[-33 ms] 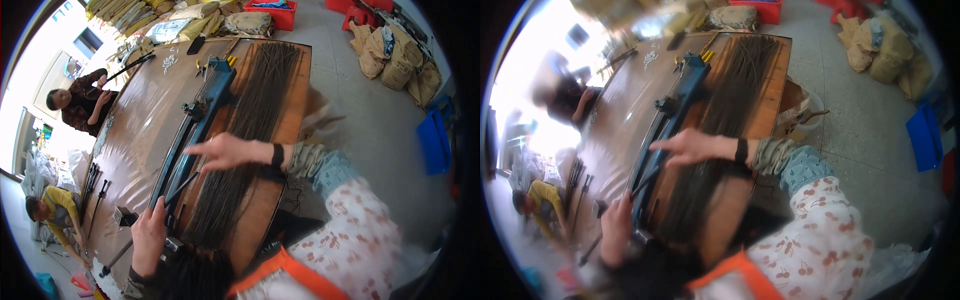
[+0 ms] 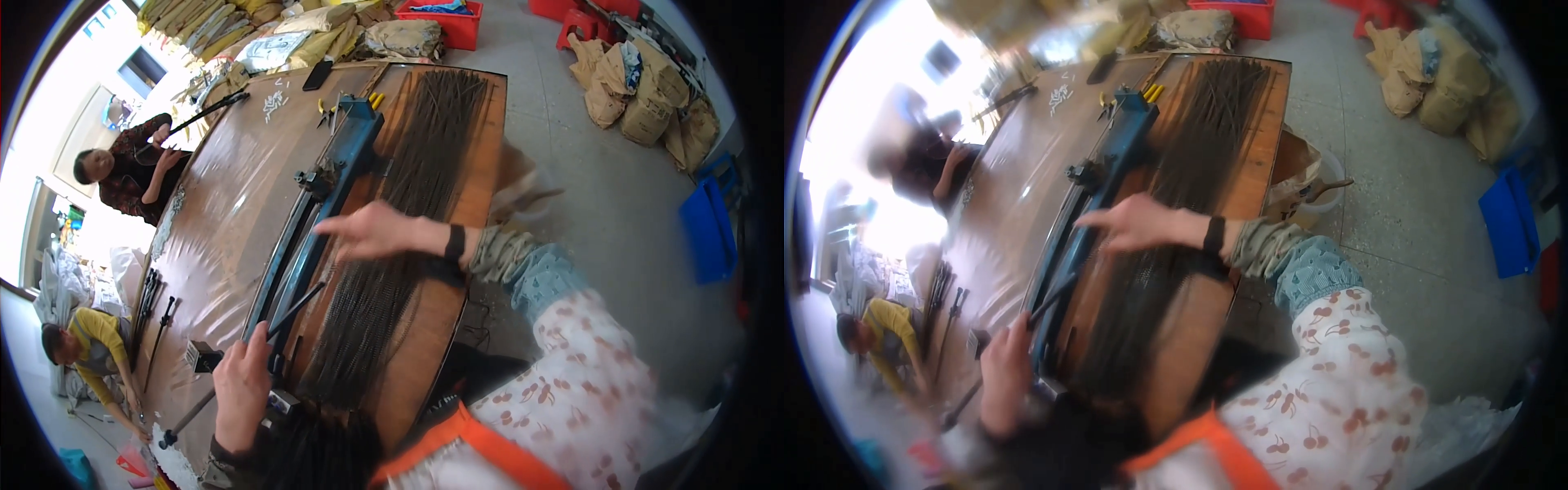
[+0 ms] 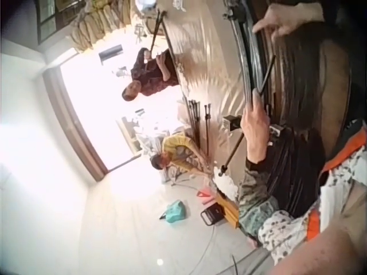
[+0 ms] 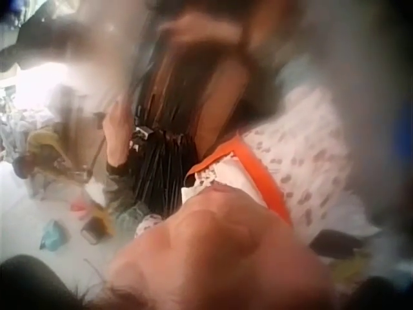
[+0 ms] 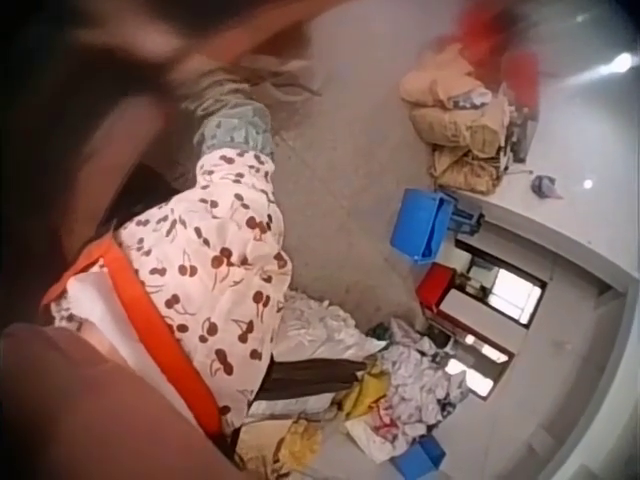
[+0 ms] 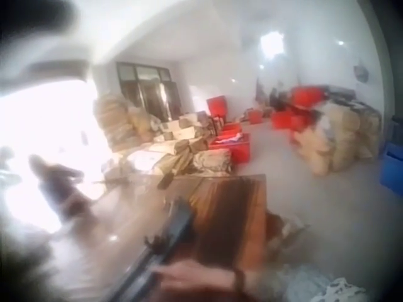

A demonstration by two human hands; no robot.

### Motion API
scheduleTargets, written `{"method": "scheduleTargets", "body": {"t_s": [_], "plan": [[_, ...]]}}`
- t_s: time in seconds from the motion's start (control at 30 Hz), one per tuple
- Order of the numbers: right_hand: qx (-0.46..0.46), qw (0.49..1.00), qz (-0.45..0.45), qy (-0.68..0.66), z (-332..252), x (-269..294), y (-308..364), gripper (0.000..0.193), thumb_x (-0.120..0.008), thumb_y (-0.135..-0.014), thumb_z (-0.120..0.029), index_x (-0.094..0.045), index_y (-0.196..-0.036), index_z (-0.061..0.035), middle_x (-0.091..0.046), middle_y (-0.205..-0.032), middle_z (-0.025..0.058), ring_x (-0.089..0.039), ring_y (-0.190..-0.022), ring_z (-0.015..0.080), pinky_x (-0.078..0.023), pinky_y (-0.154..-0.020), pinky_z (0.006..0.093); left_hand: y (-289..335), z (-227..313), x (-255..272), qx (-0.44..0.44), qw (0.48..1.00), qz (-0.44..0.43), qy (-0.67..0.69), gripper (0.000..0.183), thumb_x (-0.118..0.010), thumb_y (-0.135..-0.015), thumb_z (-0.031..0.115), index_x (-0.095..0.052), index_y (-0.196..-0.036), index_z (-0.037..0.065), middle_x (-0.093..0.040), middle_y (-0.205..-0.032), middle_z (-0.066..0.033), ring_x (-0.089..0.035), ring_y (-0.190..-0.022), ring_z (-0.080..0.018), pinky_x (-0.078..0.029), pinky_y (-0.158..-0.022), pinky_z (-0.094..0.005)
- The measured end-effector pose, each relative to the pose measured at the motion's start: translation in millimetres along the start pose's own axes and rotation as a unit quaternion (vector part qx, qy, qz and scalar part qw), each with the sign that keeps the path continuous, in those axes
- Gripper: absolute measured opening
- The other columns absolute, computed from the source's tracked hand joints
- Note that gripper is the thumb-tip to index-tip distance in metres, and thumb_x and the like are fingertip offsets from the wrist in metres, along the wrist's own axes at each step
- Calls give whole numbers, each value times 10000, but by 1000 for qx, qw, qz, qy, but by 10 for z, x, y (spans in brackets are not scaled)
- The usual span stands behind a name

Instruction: Operating a manual weaving machine to process long black strands.

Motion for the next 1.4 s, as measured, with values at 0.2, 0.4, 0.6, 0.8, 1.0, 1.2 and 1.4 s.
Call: {"method": "scheduleTargets", "body": {"t_s": [0.2,0.4,0.6,0.8,1.0,1.2,1.4], "plan": [[157,987,30,27,-58,251,138,343,-765,-819,-277,-704,-1143,-182,-699,-814,98,-693,-715,265,-549,-615,372,-290,292,-537,-39,997,-47,39,368,-614,-884,51,-576,-1249,39,-587,-810,-138,-621,-720,-339,-494,-613,-441],[75,938,243,234,378,855,530,250,-763,-793,-151,-704,-1035,-130,-632,-728,68,-635,-635,281,-523,-579,368,-203,53,-702,6,998,-58,30,531,-580,-841,11,-524,-1365,75,-583,-843,-153,-620,-760,-365,-510,-649,-457],[99,988,86,80,-224,162,444,676,-785,-802,-238,-508,-1402,-92,-637,-880,87,-627,-820,269,-543,-667,364,-313,58,-667,47,995,-71,51,483,-568,-882,23,-526,-1359,87,-600,-848,-173,-628,-776,-384,-509,-671,-470],[-123,865,-83,-480,144,-160,497,714,-772,-842,-413,-528,-1416,-66,-698,-1012,85,-619,-995,134,-515,-833,359,236,-536,-35,132,990,49,30,449,-525,-923,-9,-581,-1349,120,-625,-903,-187,-623,-807,-388,-493,-704,-455],[-24,988,81,-125,-336,-135,133,192,-755,-868,-216,-747,-980,-60,-660,-791,40,-596,-770,168,-475,-685,322,628,-430,0,114,992,-29,-46,504,-645,-865,25,-614,-1337,198,-477,-730,-127,-557,-690,-302,-446,-623,-436],[139,964,138,-179,-1279,-513,-62,275,-771,-843,-195,-724,-1094,-94,-580,-705,57,-573,-643,199,-452,-565,324,817,-231,126,109,994,22,9,526,-656,-828,-29,-638,-1311,180,-467,-732,-111,-542,-687,-285,-450,-625,-413],[211,970,108,-61,-1463,-825,-95,444,-750,-846,-260,-677,-1252,-95,-515,-665,42,-531,-580,167,-431,-515,345,1176,-324,62,128,991,40,13,530,-625,-831,-71,-622,-1322,129,-463,-747,-123,-524,-682,-296,-451,-641,-410]]}}
Point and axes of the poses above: each hand's wrist, its own y-axis away from the middle knuckle, its own x-axis out of the back of the hand, z = x × y, the point moved 7 cm from there along -y, towards the middle knuckle
